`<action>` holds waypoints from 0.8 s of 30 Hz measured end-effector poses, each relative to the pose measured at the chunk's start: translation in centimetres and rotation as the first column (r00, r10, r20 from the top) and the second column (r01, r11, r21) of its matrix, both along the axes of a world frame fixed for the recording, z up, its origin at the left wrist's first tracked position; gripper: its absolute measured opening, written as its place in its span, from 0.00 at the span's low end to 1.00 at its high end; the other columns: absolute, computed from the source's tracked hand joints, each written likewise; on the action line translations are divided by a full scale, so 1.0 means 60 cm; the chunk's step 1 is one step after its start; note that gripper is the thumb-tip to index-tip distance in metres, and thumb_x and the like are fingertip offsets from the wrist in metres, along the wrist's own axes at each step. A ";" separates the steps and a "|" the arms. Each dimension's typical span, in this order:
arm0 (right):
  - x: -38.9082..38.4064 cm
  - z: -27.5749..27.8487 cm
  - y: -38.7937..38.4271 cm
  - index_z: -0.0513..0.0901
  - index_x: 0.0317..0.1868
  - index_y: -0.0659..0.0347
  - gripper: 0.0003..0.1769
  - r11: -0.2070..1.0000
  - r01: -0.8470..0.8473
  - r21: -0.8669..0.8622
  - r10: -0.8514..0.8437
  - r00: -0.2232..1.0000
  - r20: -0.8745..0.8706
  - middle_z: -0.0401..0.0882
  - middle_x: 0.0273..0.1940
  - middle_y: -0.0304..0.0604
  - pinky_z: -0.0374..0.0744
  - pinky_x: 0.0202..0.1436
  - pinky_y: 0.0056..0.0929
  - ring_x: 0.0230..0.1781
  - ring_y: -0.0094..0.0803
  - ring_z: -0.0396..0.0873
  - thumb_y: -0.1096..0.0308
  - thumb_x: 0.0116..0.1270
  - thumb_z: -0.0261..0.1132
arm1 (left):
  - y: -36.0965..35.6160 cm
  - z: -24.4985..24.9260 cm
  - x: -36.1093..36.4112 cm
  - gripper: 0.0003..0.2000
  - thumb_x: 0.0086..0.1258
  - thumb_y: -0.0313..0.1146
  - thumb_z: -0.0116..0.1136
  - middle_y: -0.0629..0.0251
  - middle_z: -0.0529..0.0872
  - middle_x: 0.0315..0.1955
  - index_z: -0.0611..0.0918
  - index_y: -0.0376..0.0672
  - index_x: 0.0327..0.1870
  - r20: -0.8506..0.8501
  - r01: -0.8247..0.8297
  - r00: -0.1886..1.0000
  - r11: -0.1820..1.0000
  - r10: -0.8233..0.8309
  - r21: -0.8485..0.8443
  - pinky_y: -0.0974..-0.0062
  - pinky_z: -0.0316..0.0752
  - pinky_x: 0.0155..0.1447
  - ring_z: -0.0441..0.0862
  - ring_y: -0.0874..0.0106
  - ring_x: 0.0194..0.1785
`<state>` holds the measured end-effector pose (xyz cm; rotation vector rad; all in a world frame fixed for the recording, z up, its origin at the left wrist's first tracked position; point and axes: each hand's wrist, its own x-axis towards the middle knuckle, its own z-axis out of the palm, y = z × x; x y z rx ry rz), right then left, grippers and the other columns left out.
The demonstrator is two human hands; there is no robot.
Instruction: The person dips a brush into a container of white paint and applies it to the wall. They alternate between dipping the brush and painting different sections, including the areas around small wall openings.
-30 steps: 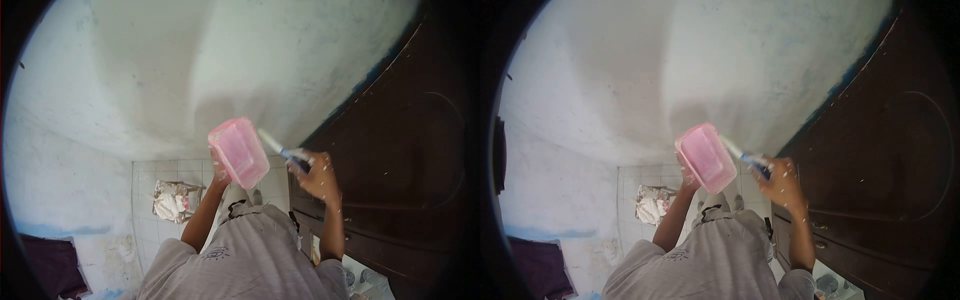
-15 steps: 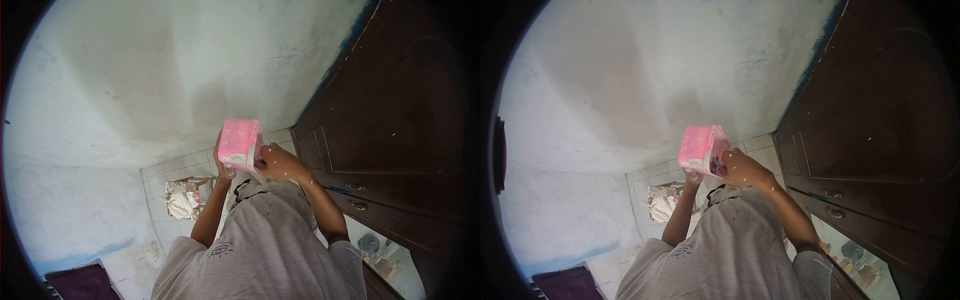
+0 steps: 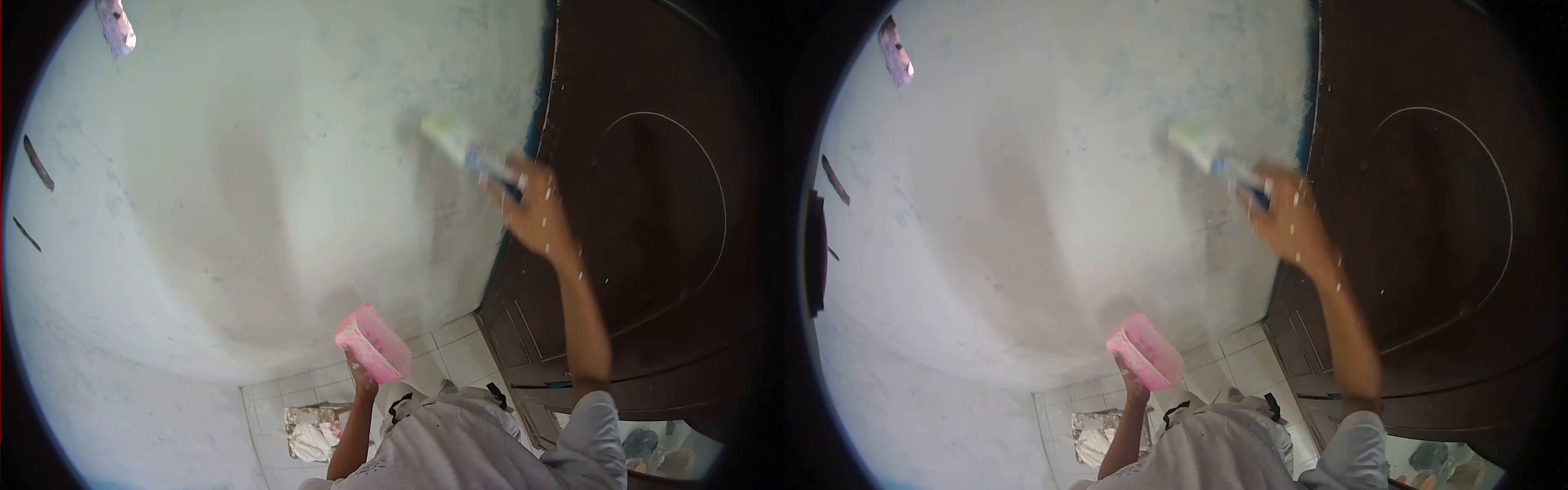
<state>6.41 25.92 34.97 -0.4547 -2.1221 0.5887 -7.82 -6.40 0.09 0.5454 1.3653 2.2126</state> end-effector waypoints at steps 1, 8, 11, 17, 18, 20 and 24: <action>-0.006 0.046 0.008 0.83 0.42 0.69 0.10 0.991 0.066 0.118 -0.061 0.997 -0.048 0.80 0.28 0.55 0.77 0.34 0.41 0.26 0.50 0.79 0.70 0.65 0.64 | 0.003 0.007 -0.002 0.39 0.72 0.68 0.35 0.60 0.63 0.68 0.53 0.48 0.75 -0.012 0.009 1.000 1.000 -0.009 0.003 0.56 0.61 0.72 0.63 0.60 0.70; -0.090 0.069 0.041 0.81 0.45 0.72 0.14 0.925 0.115 0.361 -0.266 0.877 0.400 0.79 0.42 0.61 0.80 0.48 0.42 0.41 0.54 0.80 0.72 0.60 0.60 | 0.031 0.021 0.017 0.36 0.74 0.65 0.34 0.59 0.70 0.64 0.59 0.44 0.72 0.344 0.067 0.937 0.998 -0.068 0.015 0.59 0.66 0.69 0.70 0.62 0.65; -0.072 0.059 0.023 0.80 0.44 0.70 0.17 0.959 -0.059 0.277 -0.173 0.654 0.737 0.80 0.45 0.61 0.80 0.50 0.43 0.47 0.52 0.79 0.70 0.54 0.62 | 0.050 0.015 0.014 0.37 0.73 0.66 0.33 0.60 0.68 0.66 0.57 0.47 0.73 0.299 0.124 0.946 0.992 -0.124 0.021 0.59 0.66 0.69 0.69 0.62 0.66; -0.079 0.230 0.045 0.77 0.46 0.70 0.20 0.848 0.086 0.523 -0.327 0.861 0.389 0.79 0.40 0.61 0.79 0.50 0.43 0.45 0.53 0.79 0.63 0.59 0.63 | 0.049 0.013 0.017 0.37 0.73 0.66 0.34 0.60 0.69 0.65 0.57 0.47 0.73 0.296 0.171 0.940 0.985 -0.169 0.018 0.58 0.68 0.68 0.70 0.62 0.66; -0.070 0.269 0.025 0.77 0.46 0.69 0.20 0.815 0.174 0.553 -0.383 0.878 0.287 0.79 0.40 0.60 0.79 0.49 0.44 0.44 0.52 0.80 0.62 0.59 0.64 | 0.048 0.013 0.016 0.37 0.73 0.66 0.34 0.60 0.69 0.64 0.57 0.47 0.73 0.281 0.181 0.943 0.983 -0.180 0.023 0.58 0.68 0.68 0.70 0.62 0.66; -0.050 0.309 0.035 0.79 0.44 0.68 0.17 0.794 0.135 0.592 -0.311 0.928 0.206 0.80 0.40 0.60 0.80 0.46 0.43 0.42 0.52 0.81 0.64 0.58 0.63 | 0.042 0.005 0.016 0.37 0.73 0.66 0.35 0.60 0.69 0.64 0.57 0.47 0.73 0.226 0.180 0.957 0.983 -0.181 0.025 0.58 0.68 0.68 0.70 0.62 0.66; -0.092 0.197 0.050 0.79 0.44 0.66 0.14 0.647 0.380 0.661 -0.266 0.925 -0.270 0.79 0.36 0.57 0.79 0.43 0.46 0.38 0.53 0.79 0.68 0.60 0.65 | 0.053 -0.017 0.015 0.38 0.73 0.66 0.35 0.60 0.68 0.65 0.56 0.47 0.73 0.292 0.129 0.946 0.990 -0.142 0.064 0.57 0.67 0.69 0.69 0.62 0.66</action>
